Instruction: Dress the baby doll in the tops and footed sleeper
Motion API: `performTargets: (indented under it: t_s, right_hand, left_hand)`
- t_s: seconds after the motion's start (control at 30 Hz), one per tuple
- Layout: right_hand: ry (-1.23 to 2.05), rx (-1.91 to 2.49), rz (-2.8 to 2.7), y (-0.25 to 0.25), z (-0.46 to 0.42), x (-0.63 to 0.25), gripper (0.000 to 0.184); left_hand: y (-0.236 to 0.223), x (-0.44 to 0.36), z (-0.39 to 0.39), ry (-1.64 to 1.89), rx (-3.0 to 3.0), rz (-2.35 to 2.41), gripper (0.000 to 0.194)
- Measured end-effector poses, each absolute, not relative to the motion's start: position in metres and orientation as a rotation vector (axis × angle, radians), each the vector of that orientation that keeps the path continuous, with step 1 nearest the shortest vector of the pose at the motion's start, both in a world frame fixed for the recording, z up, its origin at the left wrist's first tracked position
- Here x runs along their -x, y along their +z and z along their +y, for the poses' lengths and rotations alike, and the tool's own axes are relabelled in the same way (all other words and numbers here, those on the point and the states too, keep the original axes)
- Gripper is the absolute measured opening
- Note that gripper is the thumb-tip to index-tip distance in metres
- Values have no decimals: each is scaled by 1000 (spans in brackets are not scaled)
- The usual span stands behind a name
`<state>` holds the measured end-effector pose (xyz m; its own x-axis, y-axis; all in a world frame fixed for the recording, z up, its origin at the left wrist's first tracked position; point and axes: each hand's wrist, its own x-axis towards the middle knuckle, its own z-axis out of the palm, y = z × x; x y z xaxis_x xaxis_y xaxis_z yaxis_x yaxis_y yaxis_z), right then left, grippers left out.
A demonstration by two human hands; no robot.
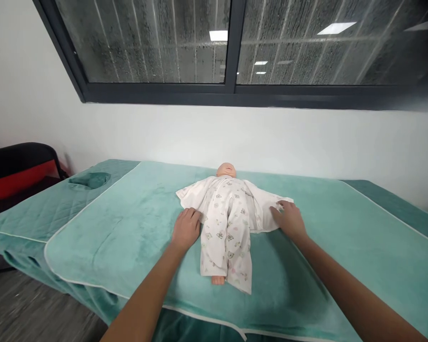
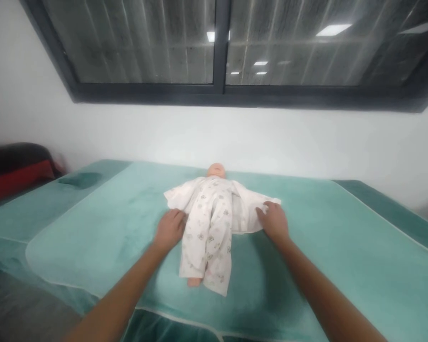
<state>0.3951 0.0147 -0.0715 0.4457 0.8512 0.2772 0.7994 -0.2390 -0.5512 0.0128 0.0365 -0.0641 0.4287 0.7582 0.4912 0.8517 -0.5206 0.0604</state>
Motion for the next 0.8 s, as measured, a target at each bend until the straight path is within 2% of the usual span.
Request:
performTargets:
  t_s: [0.23,0.33,0.47,0.57,0.63,0.7,0.8]
  right_hand:
    - [481,2056,-1315,-47,40,-409,30]
    - [653,1879,-1312,-27,44,-395,28]
    - [800,1606,-1310,11,48,-355,36]
    - [937,1375,-1529,43,45,-315,28]
    - [874,1350,-1865,58,36,-292,16]
    - [675,1379,-2139,61,23,-277,8]
    - [374,1458,-2184,48,-1,-274,19]
  left_hand:
    - [-63,-11,42,-870,2186,-1791,22]
    - [-64,-12,44,-898,2127,-1877,23]
    - [-66,-12,46,-895,2102,-1946,26]
    - [-67,-11,48,-931,2096,-2011,29]
    - [-68,-10,49,-961,2104,-2038,31]
    - [-68,-9,49,-974,2113,-2048,31]
    - [-70,-8,50,-984,2128,-2040,30]
